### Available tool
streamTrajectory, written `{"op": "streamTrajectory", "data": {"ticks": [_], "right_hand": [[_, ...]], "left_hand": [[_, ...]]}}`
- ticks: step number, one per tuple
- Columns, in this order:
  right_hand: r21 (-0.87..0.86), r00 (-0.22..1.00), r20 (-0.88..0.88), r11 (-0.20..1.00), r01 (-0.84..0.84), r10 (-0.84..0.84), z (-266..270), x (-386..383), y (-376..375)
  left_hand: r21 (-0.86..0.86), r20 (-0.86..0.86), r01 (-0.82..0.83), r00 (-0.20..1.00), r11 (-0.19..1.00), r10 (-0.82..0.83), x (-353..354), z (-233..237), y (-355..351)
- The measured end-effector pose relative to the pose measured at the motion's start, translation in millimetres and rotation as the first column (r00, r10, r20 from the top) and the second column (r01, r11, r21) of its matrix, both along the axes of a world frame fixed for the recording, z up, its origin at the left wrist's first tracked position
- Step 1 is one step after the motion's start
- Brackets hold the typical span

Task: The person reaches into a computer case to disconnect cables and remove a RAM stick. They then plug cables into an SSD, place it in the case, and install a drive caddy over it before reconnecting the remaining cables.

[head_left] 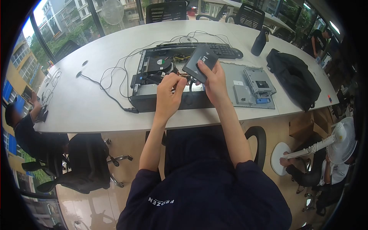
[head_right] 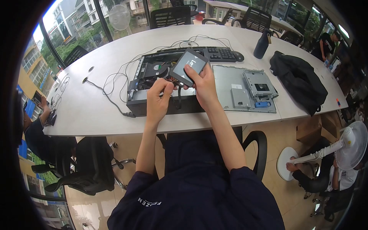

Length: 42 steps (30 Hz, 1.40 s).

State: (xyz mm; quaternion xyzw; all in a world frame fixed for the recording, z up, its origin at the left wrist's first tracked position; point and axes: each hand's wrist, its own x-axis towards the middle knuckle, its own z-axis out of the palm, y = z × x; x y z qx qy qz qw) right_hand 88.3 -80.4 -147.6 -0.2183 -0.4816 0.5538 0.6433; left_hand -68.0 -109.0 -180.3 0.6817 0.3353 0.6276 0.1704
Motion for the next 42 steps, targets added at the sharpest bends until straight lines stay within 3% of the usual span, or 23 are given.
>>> {"op": "streamTrajectory", "data": {"ticks": [8,11,13,18,20,22,24,25,26,28,29,31,32,34,38,42], "right_hand": [[0.002,1.0,-0.014,1.0,0.014,-0.014,-5.2,0.2,3.1],[0.027,0.995,-0.028,0.995,0.095,-0.094,-8.5,-1.7,1.4],[0.106,0.98,-0.068,0.976,0.193,-0.186,-5.9,-2.0,-7.4],[0.065,0.964,-0.109,0.966,0.252,-0.244,-15.6,7.2,-28.0],[0.142,0.948,-0.058,0.937,0.318,-0.313,-18.9,11.2,-34.7],[0.158,0.945,-0.035,0.931,0.328,-0.326,-21.9,16.6,-36.2],[0.193,0.935,-0.064,0.915,0.356,-0.35,-26.7,20.4,-35.7],[0.192,0.934,-0.065,0.914,0.357,-0.351,-28.3,21.8,-36.2],[0.19,0.936,-0.057,0.917,0.352,-0.347,-29.2,22.2,-36.1],[0.194,0.94,-0.054,0.92,0.342,-0.338,-29.1,20.5,-34.5],[0.193,0.941,-0.048,0.921,0.338,-0.335,-29.2,20.0,-34.4],[0.197,0.939,-0.043,0.919,0.342,-0.341,-28.6,20.6,-34.4],[0.198,0.94,-0.042,0.919,0.341,-0.34,-27.8,20.7,-34.3],[0.202,0.94,-0.043,0.919,0.339,-0.337,-27.4,22.8,-34.1],[0.163,0.948,-0.068,0.935,0.317,-0.31,-26.7,23.2,-35.0],[0.162,0.944,-0.057,0.929,0.331,-0.326,-28.2,24.5,-33.1]], "left_hand": [[-0.088,0.112,0.005,0.994,0.996,0.005,2.7,0.7,-4.0],[-0.028,0.176,0.063,0.983,0.998,-0.057,-7.2,0.6,-5.9],[-0.067,0.154,0.242,0.961,0.968,-0.23,-22.9,5.9,-11.1],[-0.233,0.188,0.169,0.974,0.958,-0.126,-55.9,31.1,-33.5],[-0.3,0.215,0.09,0.976,0.95,-0.025,-68.2,35.4,-36.3],[-0.359,0.168,0.103,0.985,0.928,-0.045,-76.9,40.9,-34.4],[-0.585,-0.102,-0.013,0.993,0.811,-0.058,-76.1,54.5,-28.9],[-0.613,-0.25,-0.1,0.966,0.784,-0.073,-67.4,65.4,-26.3],[-0.611,-0.252,-0.103,0.965,0.785,-0.069,-60.8,63.0,-17.7],[-0.207,-0.631,-0.31,0.767,0.928,0.116,-51.6,47.6,4.3],[-0.202,-0.632,-0.312,0.766,0.929,0.119,-48.1,42.9,11.9],[0.096,-0.772,-0.335,0.569,0.937,0.283,-39.0,41.8,23.1],[0.1,-0.771,-0.329,0.57,0.939,0.282,-36.7,44.0,28.7],[-0.285,-0.876,-0.331,0.47,0.9,-0.104,-32.4,54.8,34.2],[-0.312,-0.867,-0.287,0.476,0.906,-0.147,-33.2,45.6,48.5],[-0.254,-0.754,-0.105,0.644,0.962,-0.129,-21.3,60.9,36.2]]}}
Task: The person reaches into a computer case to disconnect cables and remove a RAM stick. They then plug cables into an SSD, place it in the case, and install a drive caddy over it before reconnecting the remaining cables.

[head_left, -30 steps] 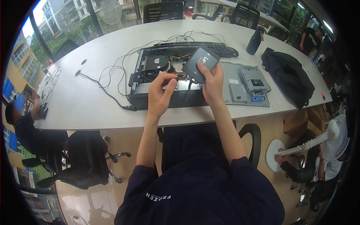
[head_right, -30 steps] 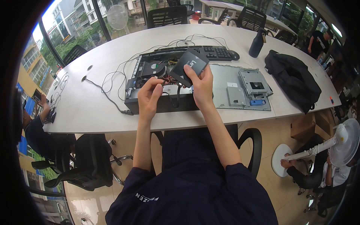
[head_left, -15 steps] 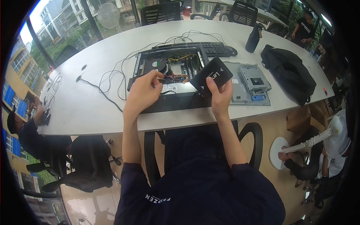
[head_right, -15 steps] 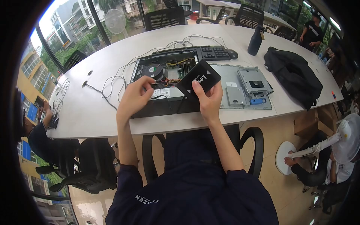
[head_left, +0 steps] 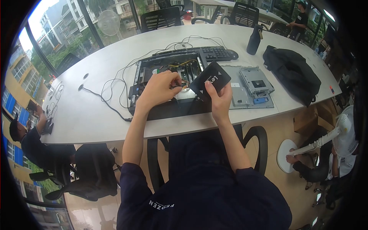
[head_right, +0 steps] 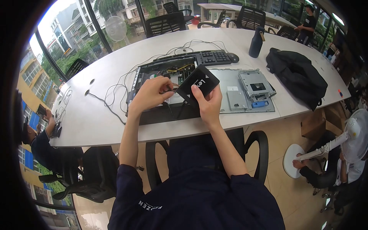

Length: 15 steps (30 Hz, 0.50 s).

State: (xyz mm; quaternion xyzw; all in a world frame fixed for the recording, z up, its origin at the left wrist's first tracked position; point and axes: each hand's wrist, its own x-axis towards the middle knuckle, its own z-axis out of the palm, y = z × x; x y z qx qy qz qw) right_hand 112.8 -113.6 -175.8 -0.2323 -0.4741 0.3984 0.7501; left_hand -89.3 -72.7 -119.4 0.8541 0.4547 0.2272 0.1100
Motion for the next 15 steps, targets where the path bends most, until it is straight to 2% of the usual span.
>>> {"op": "streamTrajectory", "data": {"ticks": [1,2,4,6,8,10,12,13,15], "right_hand": [[-0.001,1.0,0.0,1.0,0.002,-0.002,1.5,-0.5,0.6],[-0.023,0.999,-0.048,1.0,-0.008,0.007,4.8,-1.2,1.1],[-0.043,0.996,-0.088,0.999,-0.008,0.004,12.6,-1.6,3.6],[-0.059,0.997,-0.076,0.998,0.022,-0.027,21.5,-5.2,10.5],[-0.05,0.996,-0.079,0.998,-0.033,0.029,29.7,-7.2,18.6],[0.017,0.995,-0.074,0.998,-0.061,0.062,34.8,-10.0,26.9],[0.011,0.997,-0.041,0.998,-0.058,0.059,33.2,-14.3,34.6],[0.008,0.998,-0.047,0.999,-0.048,0.049,30.5,-18.3,38.9],[-0.002,0.998,-0.052,0.999,-0.041,0.041,27.5,-19.9,43.0]], "left_hand": [[0.031,0.1,0.046,0.994,0.998,-0.049,3.1,3.1,-4.8],[0.03,0.102,0.05,0.993,0.998,-0.052,4.4,6.4,-9.5],[0.027,0.228,0.243,0.943,0.97,-0.243,10.0,9.5,-16.5],[-0.001,0.255,0.268,0.932,0.963,-0.259,12.0,5.5,-19.0],[-0.087,0.359,0.12,0.93,0.989,-0.082,14.1,-0.2,-23.4],[-0.058,0.411,0.077,0.91,0.995,-0.046,16.3,-5.7,-26.5],[0.06,0.534,-0.078,0.845,0.995,0.033,17.6,-19.2,-22.8],[0.058,0.536,-0.082,0.843,0.995,0.038,18.0,-23.3,-20.8],[-0.071,0.705,0.045,0.709,0.996,0.018,18.0,-29.1,-19.1]]}}
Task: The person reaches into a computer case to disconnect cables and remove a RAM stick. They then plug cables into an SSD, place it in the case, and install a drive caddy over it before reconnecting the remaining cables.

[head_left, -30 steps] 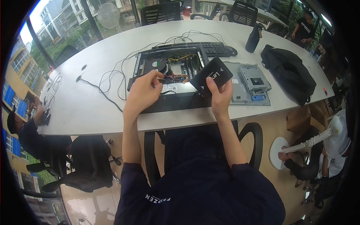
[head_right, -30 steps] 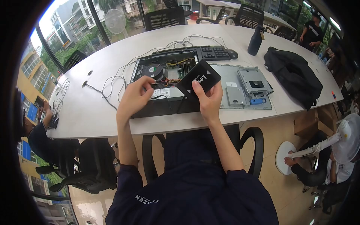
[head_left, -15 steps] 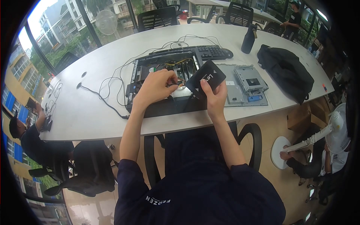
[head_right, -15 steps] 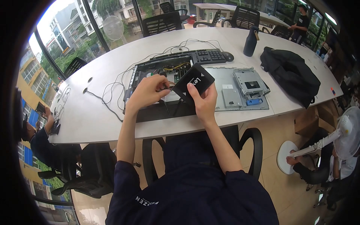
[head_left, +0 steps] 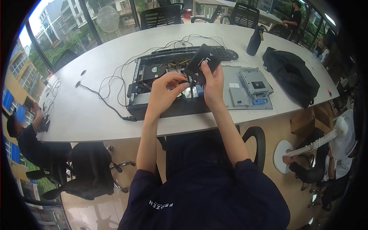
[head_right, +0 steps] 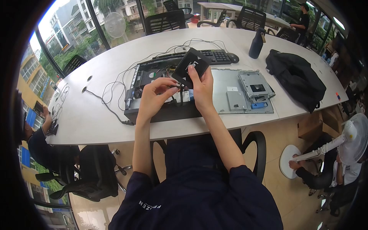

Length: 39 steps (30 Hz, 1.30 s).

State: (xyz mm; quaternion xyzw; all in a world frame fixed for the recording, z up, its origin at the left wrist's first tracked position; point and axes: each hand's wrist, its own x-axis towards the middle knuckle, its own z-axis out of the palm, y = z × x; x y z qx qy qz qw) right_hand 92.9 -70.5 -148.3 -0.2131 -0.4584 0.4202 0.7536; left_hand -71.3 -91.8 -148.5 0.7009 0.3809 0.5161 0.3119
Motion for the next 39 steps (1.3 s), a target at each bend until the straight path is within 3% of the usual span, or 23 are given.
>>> {"op": "streamTrajectory", "data": {"ticks": [2,5,15,20,22,34,39], "right_hand": [[-0.133,0.994,-0.052,0.985,-0.107,0.1,-1.9,6.6,1.9],[-0.216,0.994,-0.046,0.97,-0.11,0.102,-0.1,7.6,4.1],[-0.227,0.963,-0.08,0.936,-0.268,0.257,-3.6,12.4,4.0],[-0.287,0.974,0.016,0.934,-0.214,0.227,-2.3,9.4,1.9],[-0.297,0.978,0.023,0.935,-0.191,0.208,-1.6,8.2,1.8],[-0.272,0.958,0.146,0.941,-0.201,0.247,-5.0,7.3,7.3],[-0.162,0.965,0.18,0.973,-0.164,0.192,-4.9,4.6,5.8]], "left_hand": [[-0.051,0.047,0.039,0.998,0.998,-0.037,-2.3,-0.3,-2.7],[-0.096,0.126,0.125,0.986,0.988,-0.112,-5.2,-4.1,-2.4],[-0.115,0.183,0.052,0.983,0.992,-0.03,-1.8,-6.2,-4.5],[-0.186,0.162,-0.01,0.986,0.983,0.041,-2.2,-6.4,-0.4],[-0.135,0.235,0.046,0.972,0.99,-0.013,-0.5,-6.3,0.3],[-0.155,0.267,0.04,0.964,0.987,0.003,-3.6,-6.7,5.0],[-0.155,0.277,0.042,0.961,0.987,0.002,-5.1,-9.6,7.8]]}}
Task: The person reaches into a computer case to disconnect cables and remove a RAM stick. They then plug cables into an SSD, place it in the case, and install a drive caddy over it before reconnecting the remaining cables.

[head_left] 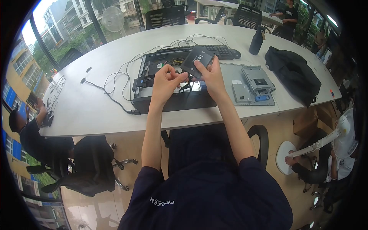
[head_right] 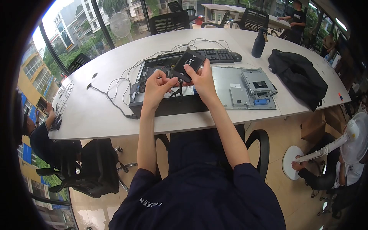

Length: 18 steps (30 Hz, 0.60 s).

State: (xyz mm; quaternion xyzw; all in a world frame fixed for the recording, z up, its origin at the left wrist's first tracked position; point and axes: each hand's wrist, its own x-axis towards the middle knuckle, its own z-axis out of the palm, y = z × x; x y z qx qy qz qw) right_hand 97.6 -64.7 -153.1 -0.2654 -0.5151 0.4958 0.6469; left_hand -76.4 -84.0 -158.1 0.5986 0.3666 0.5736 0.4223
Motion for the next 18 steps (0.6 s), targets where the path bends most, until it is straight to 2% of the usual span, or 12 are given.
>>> {"op": "streamTrajectory", "data": {"ticks": [7,18], "right_hand": [[0.03,1.0,0.011,0.999,-0.021,0.021,-0.6,0.8,-0.8],[-0.026,0.999,-0.047,1.0,-0.002,0.0,1.6,0.3,-3.3]], "left_hand": [[0.008,0.022,0.028,0.999,1.0,-0.028,-1.7,-2.2,2.0],[0.007,0.0,0.04,0.999,0.999,-0.04,-3.3,-3.6,0.6]]}}
